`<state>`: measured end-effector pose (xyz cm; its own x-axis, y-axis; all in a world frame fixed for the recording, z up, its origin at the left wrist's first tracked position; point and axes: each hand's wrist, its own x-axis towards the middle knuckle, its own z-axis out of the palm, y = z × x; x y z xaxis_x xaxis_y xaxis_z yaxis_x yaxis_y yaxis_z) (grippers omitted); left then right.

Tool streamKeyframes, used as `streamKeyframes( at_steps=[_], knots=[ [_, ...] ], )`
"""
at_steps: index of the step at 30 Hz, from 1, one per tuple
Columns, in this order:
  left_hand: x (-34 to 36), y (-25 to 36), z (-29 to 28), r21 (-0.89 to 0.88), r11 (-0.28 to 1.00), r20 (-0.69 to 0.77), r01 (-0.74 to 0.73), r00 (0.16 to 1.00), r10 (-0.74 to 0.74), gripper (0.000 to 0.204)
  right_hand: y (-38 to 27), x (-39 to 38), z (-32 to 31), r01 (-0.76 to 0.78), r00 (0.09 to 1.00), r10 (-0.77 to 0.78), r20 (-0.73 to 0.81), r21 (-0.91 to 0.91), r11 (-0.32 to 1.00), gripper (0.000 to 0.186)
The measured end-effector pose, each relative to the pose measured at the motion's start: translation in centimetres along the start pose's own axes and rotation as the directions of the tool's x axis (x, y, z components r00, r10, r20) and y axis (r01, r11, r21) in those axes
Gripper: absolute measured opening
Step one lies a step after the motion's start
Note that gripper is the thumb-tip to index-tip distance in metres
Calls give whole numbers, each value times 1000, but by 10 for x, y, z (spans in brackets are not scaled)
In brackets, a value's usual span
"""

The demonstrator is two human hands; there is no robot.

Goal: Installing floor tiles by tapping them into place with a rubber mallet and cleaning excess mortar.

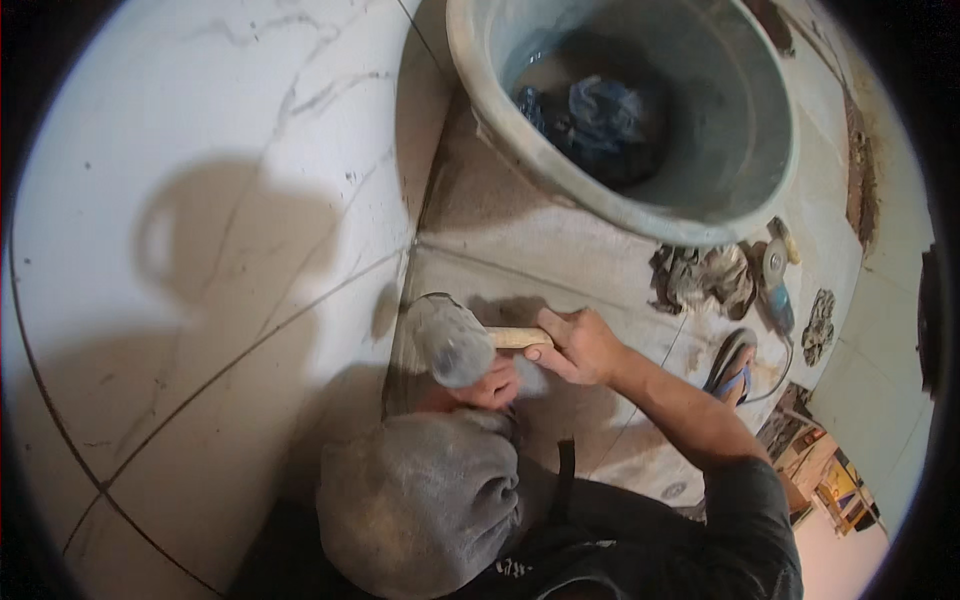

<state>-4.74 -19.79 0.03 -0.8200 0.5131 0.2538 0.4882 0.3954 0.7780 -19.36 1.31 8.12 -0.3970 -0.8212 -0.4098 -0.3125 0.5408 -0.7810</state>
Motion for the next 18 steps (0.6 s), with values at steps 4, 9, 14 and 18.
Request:
streamKeyframes(
  at_steps=[4,9,14,18],
  knots=[
    [-17,-3,10,40,993,10,107,994,-108,18,17,8,16,311,939,-292,-181,90,946,55],
    [-1,-11,6,24,1000,-35,-1,999,2,16,21,-1,17,17,975,-13,-221,17,1000,41],
    [-16,-11,11,3,999,2,44,999,-44,15,29,2,34,289,925,-248,-287,113,950,42],
    [9,-2,2,4,999,-38,46,998,-46,16,28,-6,38,-118,953,104,-286,-32,992,43]
  ],
)
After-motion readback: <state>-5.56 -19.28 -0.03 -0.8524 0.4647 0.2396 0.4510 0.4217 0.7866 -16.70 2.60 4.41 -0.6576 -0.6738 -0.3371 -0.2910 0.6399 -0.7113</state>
